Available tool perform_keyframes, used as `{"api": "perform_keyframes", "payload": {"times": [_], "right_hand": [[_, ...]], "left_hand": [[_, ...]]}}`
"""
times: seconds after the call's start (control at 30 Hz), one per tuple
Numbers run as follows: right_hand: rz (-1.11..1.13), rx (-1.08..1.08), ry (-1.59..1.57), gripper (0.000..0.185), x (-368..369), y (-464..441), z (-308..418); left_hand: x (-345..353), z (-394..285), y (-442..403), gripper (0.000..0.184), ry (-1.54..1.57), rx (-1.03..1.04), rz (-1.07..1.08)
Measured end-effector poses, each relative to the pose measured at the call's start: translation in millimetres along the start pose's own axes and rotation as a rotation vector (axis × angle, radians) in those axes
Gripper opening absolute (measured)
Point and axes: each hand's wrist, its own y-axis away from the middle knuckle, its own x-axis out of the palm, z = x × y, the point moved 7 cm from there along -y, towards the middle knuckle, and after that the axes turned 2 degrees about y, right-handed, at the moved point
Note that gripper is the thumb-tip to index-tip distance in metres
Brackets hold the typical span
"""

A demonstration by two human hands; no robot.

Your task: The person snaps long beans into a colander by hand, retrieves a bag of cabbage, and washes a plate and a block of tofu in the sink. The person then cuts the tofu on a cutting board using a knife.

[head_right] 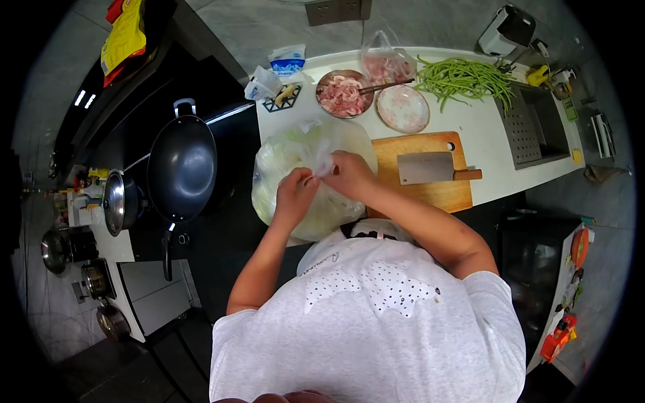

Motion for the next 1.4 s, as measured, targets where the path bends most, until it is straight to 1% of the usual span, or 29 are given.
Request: {"api": "perform_keyframes", "payload": {"times": [0.1,0.17,0.2,0.27,0.4,0.47,0.5,0.57,0.6,0.67,0.7,0.73,0.8,0.87,0.93,1.03,1.17,1.23,1.33,1.4], "right_hand": [[-0.001,-0.045,0.027,0.015,-1,13,10],[-0.094,-0.186,0.152,0.014,-6,22,16],[-0.098,-0.183,0.151,0.014,-6,26,14],[-0.159,-0.191,0.070,0.015,-6,35,10],[-0.196,-0.131,-0.041,0.015,-5,38,-1],[-0.219,-0.336,0.100,0.016,-8,40,7],[-0.222,-0.332,0.100,0.016,-10,40,4],[-0.187,-0.521,0.304,0.016,-6,43,9],[-0.197,-0.519,0.301,0.016,-8,44,5],[-0.092,-0.562,0.391,0.017,3,56,2],[-0.062,-0.625,0.365,0.019,5,63,3],[-0.065,-0.618,0.367,0.019,6,66,3],[-0.005,-0.675,0.280,0.020,8,76,7],[0.016,-0.656,0.291,0.020,9,79,6],[-0.068,-0.557,0.316,0.021,10,79,-3],[-0.119,-0.487,0.255,0.021,18,81,-19],[-0.093,-0.443,0.167,0.019,14,76,-21],[-0.114,-0.525,0.116,0.018,9,73,-10],[-0.107,-0.560,0.147,0.018,2,71,2],[-0.086,-0.542,0.170,0.019,2,74,0]], "left_hand": [[0,-12,3,0.015,-0.038,0.011,-0.005],[-1,-25,6,0.014,-0.095,0.046,-0.044],[-1,-23,7,0.014,-0.095,0.048,-0.040],[5,-20,11,0.012,-0.066,0.070,0.051],[4,-23,9,0.011,-0.042,0.078,0.088],[5,-27,6,0.012,-0.073,0.109,0.107],[8,-26,6,0.012,-0.073,0.110,0.111],[10,-31,8,0.018,-0.141,0.215,0.099],[12,-32,8,0.018,-0.146,0.221,0.107],[19,-39,19,0.023,-0.250,0.319,0.170],[25,-38,26,0.026,-0.290,0.362,0.252],[26,-35,32,0.026,-0.286,0.364,0.258],[27,-38,42,0.024,-0.179,0.357,0.230],[27,-41,45,0.023,-0.163,0.357,0.210],[27,-40,47,0.023,-0.165,0.357,0.205],[29,-35,46,0.022,-0.157,0.328,0.217],[31,-30,46,0.021,-0.166,0.276,0.248],[27,-27,49,0.022,-0.229,0.254,0.214],[28,-23,51,0.022,-0.245,0.269,0.179],[30,-19,55,0.023,-0.257,0.279,0.181]]}}
